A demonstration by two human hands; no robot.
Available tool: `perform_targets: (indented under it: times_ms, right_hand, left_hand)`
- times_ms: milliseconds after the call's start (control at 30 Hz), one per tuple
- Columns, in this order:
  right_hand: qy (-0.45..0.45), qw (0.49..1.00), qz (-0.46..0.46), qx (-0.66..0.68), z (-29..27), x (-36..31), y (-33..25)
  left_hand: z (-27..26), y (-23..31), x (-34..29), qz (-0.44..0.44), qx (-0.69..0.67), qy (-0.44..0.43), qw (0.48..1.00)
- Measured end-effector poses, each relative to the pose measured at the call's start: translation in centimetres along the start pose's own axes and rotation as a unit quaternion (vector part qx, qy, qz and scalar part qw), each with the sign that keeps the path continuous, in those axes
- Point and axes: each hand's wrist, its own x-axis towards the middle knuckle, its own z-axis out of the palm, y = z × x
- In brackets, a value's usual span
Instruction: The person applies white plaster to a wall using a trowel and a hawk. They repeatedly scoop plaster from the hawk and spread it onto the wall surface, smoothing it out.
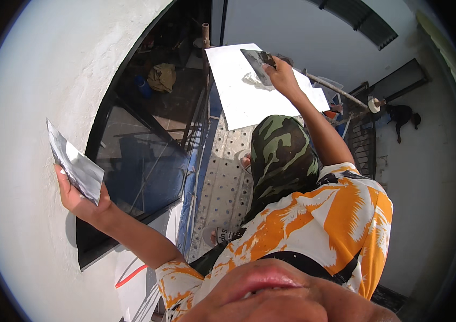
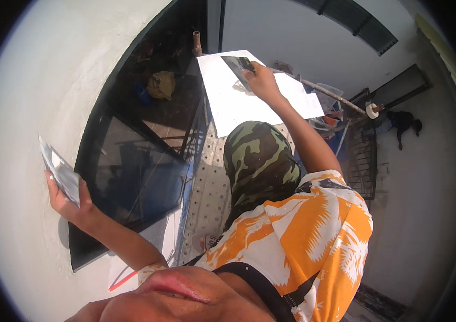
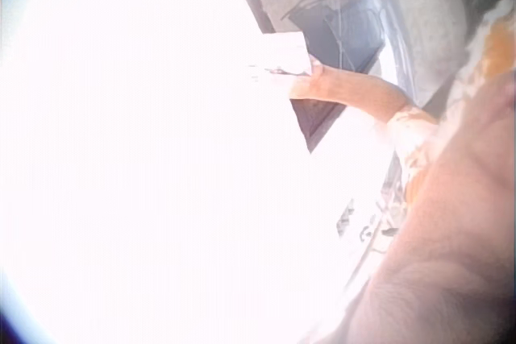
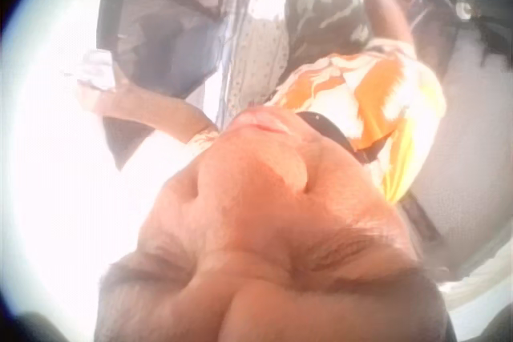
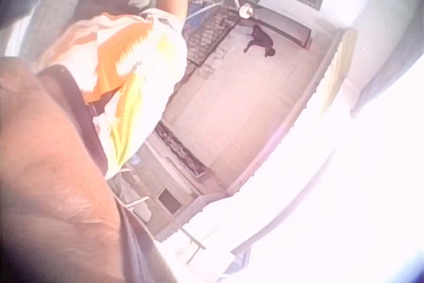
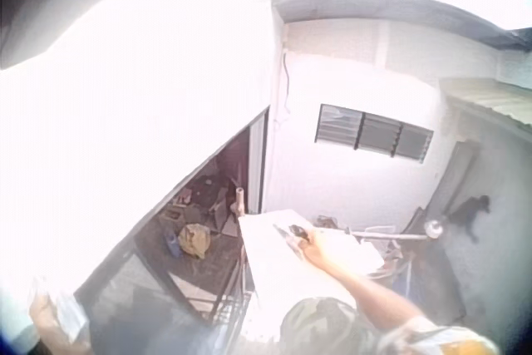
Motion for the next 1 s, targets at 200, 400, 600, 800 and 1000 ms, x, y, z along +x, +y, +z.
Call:
perform_targets:
  times_ms: [200, 400, 600, 800, 1000]
  right_hand:
    - [-0.439, 0.867, -0.217, 0.090, 14.2, -0.3, -1.7]
    - [-0.781, 0.477, -0.403, 0.021, 23.7, -3.5, -8.0]
    - [-0.916, 0.257, -0.296, 0.088, 34.8, -12.4, -5.0]
    - [-0.921, 0.261, -0.280, 0.072, 38.2, -17.2, -1.2]
    - [-0.928, 0.236, -0.280, 0.066, 37.9, -21.2, -4.8]
  left_hand:
    - [5.9, -2.6, -1.9, -0.197, 0.013, -0.079, 0.977]
    - [9.7, 1.2, -6.6, -0.112, 0.268, 0.042, 0.956]
    - [7.9, 5.2, -17.9, 0.002, 0.295, 0.234, 0.926]
    - [7.6, 6.8, -21.0, -0.023, 0.293, 0.389, 0.873]
    - [8.0, 7.2, -22.7, -0.045, 0.295, 0.439, 0.847]
